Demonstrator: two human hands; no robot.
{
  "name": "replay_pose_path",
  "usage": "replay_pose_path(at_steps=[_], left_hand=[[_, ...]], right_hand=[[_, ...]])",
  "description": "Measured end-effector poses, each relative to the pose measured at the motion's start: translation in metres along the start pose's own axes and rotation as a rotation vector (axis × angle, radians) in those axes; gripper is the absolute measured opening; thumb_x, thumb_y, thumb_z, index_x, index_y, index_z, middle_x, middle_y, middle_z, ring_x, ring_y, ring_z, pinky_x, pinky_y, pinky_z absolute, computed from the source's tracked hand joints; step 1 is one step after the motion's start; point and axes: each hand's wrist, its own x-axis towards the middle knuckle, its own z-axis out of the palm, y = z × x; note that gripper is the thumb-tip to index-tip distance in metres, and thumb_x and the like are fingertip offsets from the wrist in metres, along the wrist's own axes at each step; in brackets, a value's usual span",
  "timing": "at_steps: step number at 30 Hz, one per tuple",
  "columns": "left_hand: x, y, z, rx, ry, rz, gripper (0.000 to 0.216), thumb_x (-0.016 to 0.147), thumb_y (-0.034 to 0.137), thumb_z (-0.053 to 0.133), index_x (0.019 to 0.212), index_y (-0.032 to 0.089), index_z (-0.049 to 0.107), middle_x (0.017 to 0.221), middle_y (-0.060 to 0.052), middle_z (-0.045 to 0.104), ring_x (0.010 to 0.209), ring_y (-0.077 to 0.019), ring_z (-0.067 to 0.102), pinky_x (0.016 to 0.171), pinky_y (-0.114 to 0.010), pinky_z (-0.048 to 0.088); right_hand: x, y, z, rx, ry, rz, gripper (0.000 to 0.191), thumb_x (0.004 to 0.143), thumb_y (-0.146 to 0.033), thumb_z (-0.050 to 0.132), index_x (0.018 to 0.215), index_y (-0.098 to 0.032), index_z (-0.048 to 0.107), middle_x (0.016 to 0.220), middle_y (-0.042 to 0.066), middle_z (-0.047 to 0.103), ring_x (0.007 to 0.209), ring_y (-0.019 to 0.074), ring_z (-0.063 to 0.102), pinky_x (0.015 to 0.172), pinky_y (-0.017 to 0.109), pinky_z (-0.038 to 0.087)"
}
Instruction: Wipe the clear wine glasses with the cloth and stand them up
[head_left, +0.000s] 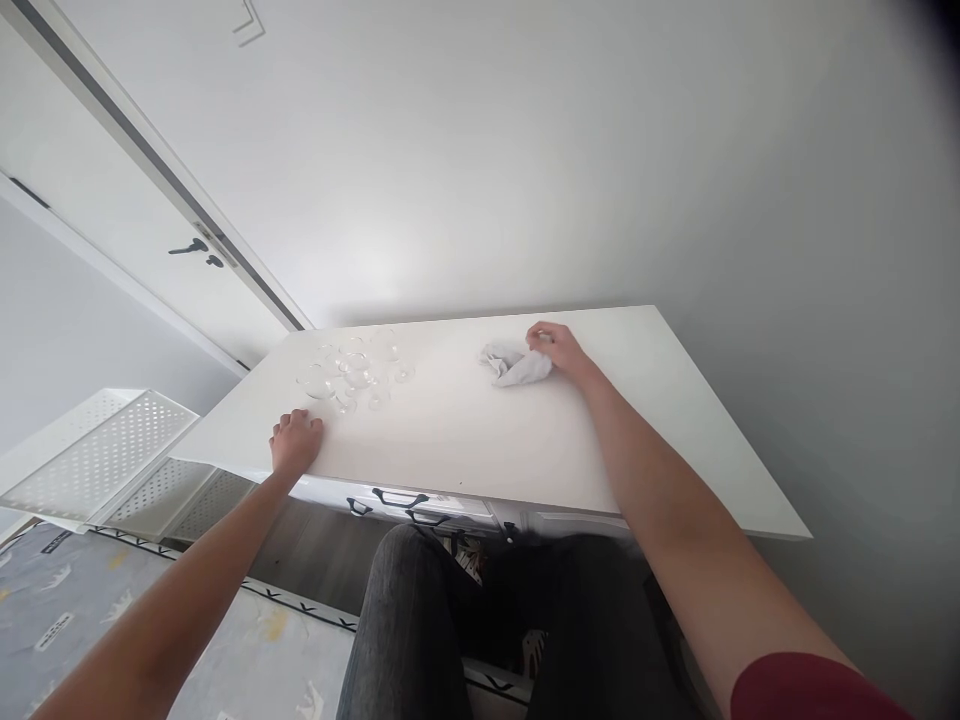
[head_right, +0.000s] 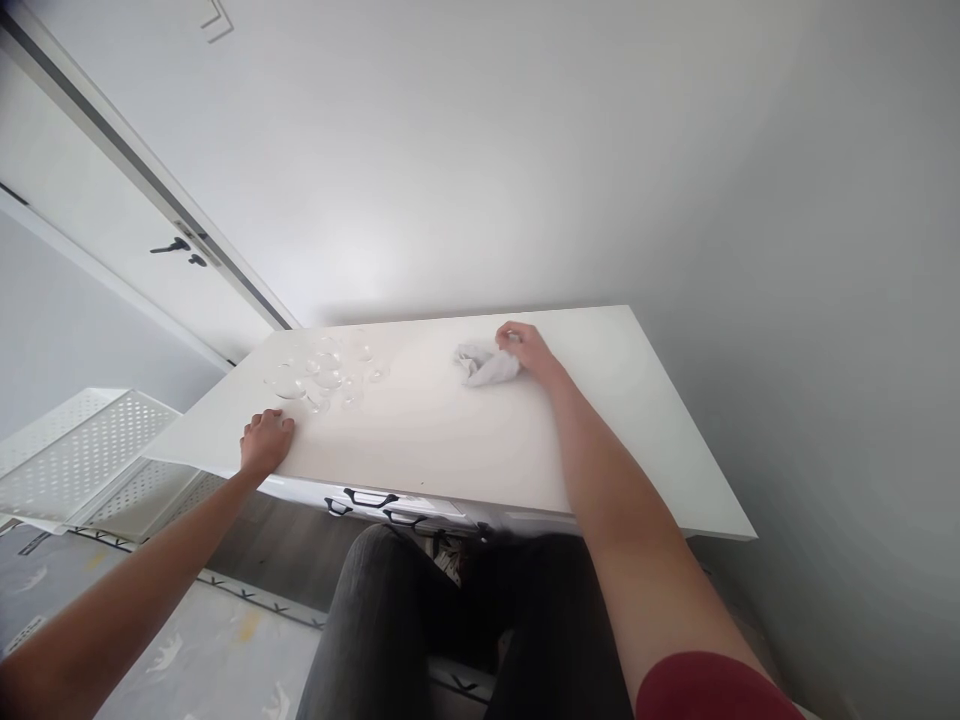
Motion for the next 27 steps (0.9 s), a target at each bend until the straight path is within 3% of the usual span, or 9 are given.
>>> replay_pose_path(at_steps=[4, 8, 11, 14, 18, 23, 27], left_hand=[[0.001, -0.001, 0.001, 0.003, 0.003, 0.001, 0.055, 0.098, 0.041, 0.037, 0.142, 0.013, 0.053, 0.15, -0.024, 0.052, 0.139, -0.0439, 0.047, 0.113, -0.059, 0.039], [0.002, -0.002, 0.002, 0.002, 0.005, 0.002, 0.055, 0.098, 0.041, 0.036, 0.143, 0.013, 0.053, 0.149, -0.025, 0.052, 0.138, -0.0437, 0.047, 0.113, -0.058, 0.039], [0.002, -0.002, 0.002, 0.002, 0.005, 0.006, 0.055, 0.098, 0.041, 0.037, 0.143, 0.012, 0.052, 0.149, -0.025, 0.052, 0.138, -0.0438, 0.047, 0.113, -0.059, 0.039], [0.003, -0.002, 0.002, 0.003, 0.003, 0.006, 0.055, 0.098, 0.04, 0.038, 0.143, 0.012, 0.053, 0.149, -0.025, 0.052, 0.137, -0.044, 0.048, 0.112, -0.059, 0.039], [0.003, -0.002, 0.001, 0.002, 0.003, 0.006, 0.054, 0.098, 0.039, 0.039, 0.142, 0.012, 0.053, 0.148, -0.025, 0.053, 0.137, -0.0443, 0.048, 0.112, -0.059, 0.039], [0.001, 0.0, 0.0, -0.002, 0.006, 0.008, 0.053, 0.098, 0.039, 0.041, 0.141, 0.012, 0.054, 0.148, -0.025, 0.053, 0.137, -0.0451, 0.048, 0.112, -0.06, 0.04], [-0.001, 0.002, -0.002, -0.004, 0.012, 0.007, 0.051, 0.099, 0.038, 0.042, 0.141, 0.012, 0.054, 0.148, -0.025, 0.054, 0.137, -0.0442, 0.049, 0.112, -0.06, 0.04]], right_hand=[[0.013, 0.01, -0.004, 0.163, 0.204, 0.017, 0.045, 0.083, -0.07, 0.06, 0.093, -0.027, 0.051, 0.077, 0.0, 0.051, 0.066, 0.0168, 0.047, 0.058, 0.03, 0.039], [0.012, 0.013, -0.007, 0.286, 0.144, 0.107, 0.055, 0.078, -0.078, 0.066, 0.094, -0.025, 0.056, 0.078, 0.001, 0.053, 0.066, 0.0179, 0.053, 0.058, 0.031, 0.047], [0.007, 0.008, -0.007, 0.377, 0.012, 0.128, 0.056, 0.065, -0.057, 0.088, 0.103, -0.024, 0.065, 0.085, 0.002, 0.062, 0.075, 0.0206, 0.063, 0.066, 0.034, 0.055], [0.008, 0.006, -0.008, 0.53, 0.044, 0.088, 0.066, 0.046, -0.023, 0.098, 0.105, -0.023, 0.067, 0.088, 0.0, 0.067, 0.082, 0.0206, 0.066, 0.071, 0.032, 0.058], [0.014, 0.011, -0.012, 0.671, 0.227, 0.014, 0.042, 0.061, -0.024, 0.091, 0.084, -0.024, 0.056, 0.085, -0.003, 0.064, 0.092, 0.0172, 0.066, 0.087, 0.033, 0.062], [0.011, 0.01, -0.007, 0.741, 0.149, 0.07, 0.035, 0.069, -0.019, 0.084, 0.076, -0.023, 0.05, 0.087, 0.002, 0.065, 0.101, 0.0236, 0.068, 0.099, 0.053, 0.062], [0.006, 0.002, -0.008, 0.745, 0.112, -0.02, 0.041, 0.066, -0.015, 0.083, 0.071, -0.022, 0.043, 0.09, -0.001, 0.064, 0.102, 0.0192, 0.065, 0.095, 0.039, 0.061]])
